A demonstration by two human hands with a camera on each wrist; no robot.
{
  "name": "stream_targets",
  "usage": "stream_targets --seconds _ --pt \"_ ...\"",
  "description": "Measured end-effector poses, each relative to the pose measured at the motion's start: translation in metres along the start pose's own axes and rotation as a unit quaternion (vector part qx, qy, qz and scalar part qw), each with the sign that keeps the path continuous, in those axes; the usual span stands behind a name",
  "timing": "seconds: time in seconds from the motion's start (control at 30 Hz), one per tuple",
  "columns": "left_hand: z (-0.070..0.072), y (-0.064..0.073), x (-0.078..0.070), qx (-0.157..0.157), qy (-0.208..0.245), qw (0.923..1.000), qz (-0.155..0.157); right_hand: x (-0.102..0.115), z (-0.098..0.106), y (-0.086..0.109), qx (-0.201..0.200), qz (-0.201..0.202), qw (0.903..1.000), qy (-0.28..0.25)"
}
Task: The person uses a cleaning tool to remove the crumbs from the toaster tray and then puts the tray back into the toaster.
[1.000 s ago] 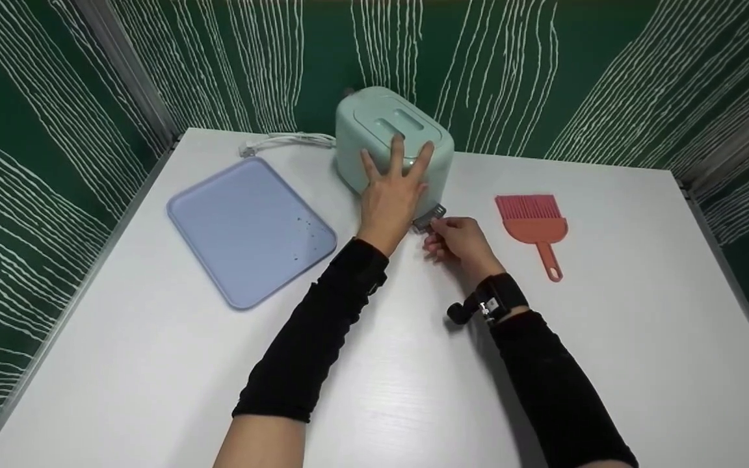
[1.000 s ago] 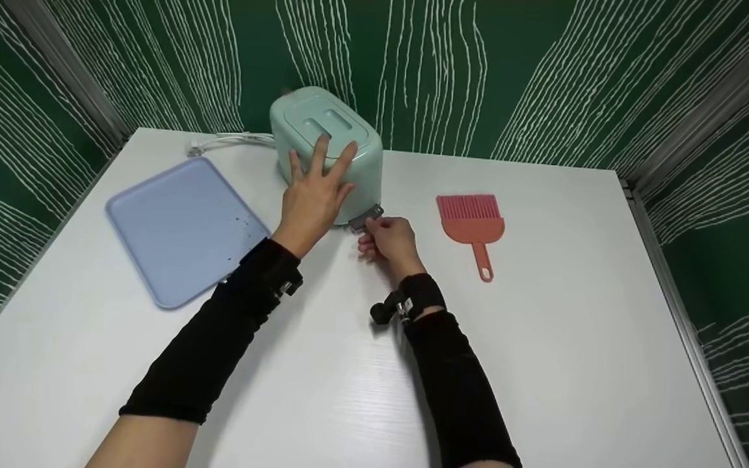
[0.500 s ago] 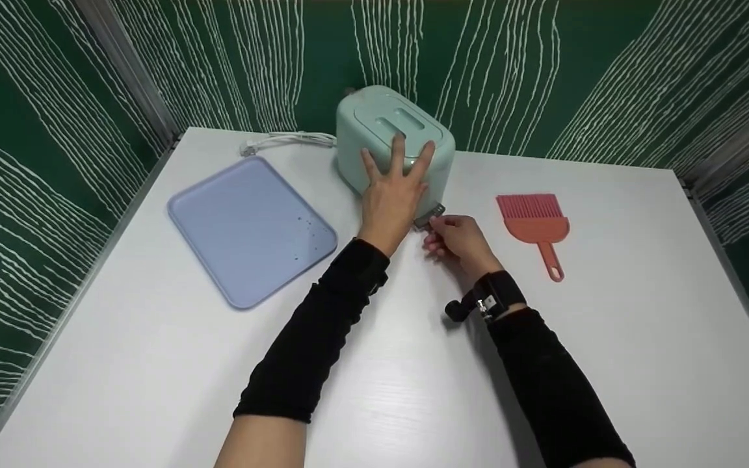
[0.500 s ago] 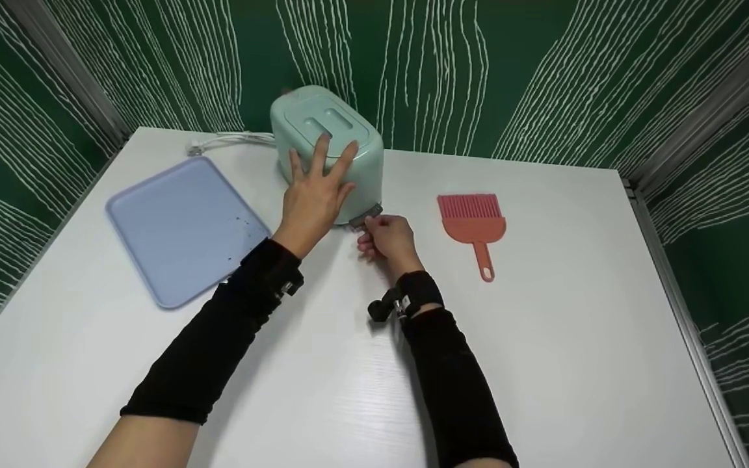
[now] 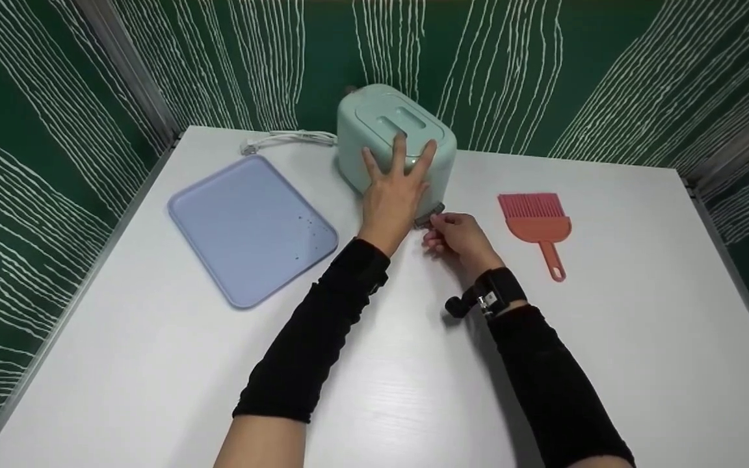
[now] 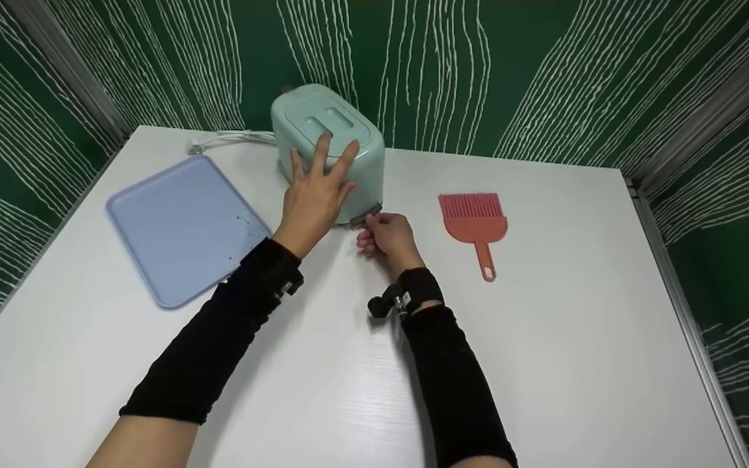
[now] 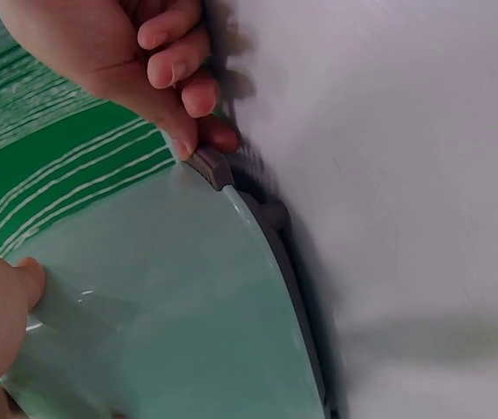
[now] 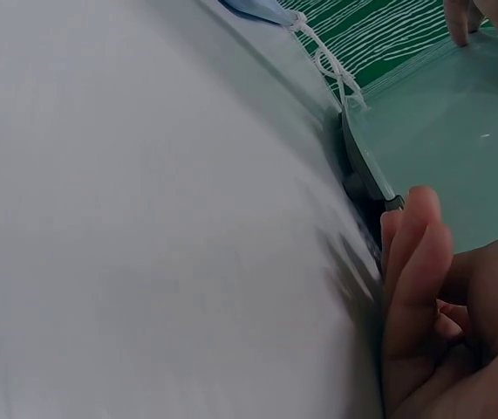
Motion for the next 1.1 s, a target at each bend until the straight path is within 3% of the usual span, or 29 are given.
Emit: stream_targets --seconds 0.33,0.9,1.1 --pt "0.0002 0.0007 -0.0005 -0.021 0.002 0.9997 -0.013 0.0015 -0.0002 0.0028 -0.008 0.007 0.9999 -0.012" --pt "-0.001 0.0012 -0.0008 -0.001 0.028 0.9996 -0.006 -0.0005 -0.0051 -0.0019 -0.034 0.011 0.9994 -0.002" --pt "0.0008 0.0005 -0.0006 -0.004 -0.001 0.9999 -0.015 0.0017 -0.0072 -0.0019 -0.035 0.015 0.9993 -0.005"
Point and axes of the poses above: each hand's wrist, its own y-axis away from the middle knuckle, its own z-axis out of the back of the hand, x = y × z, the point moved 3 cm from there along -y, towards the middle knuckle, and after that the axes turned 4 degrees about -z, right-handed, at the moved point
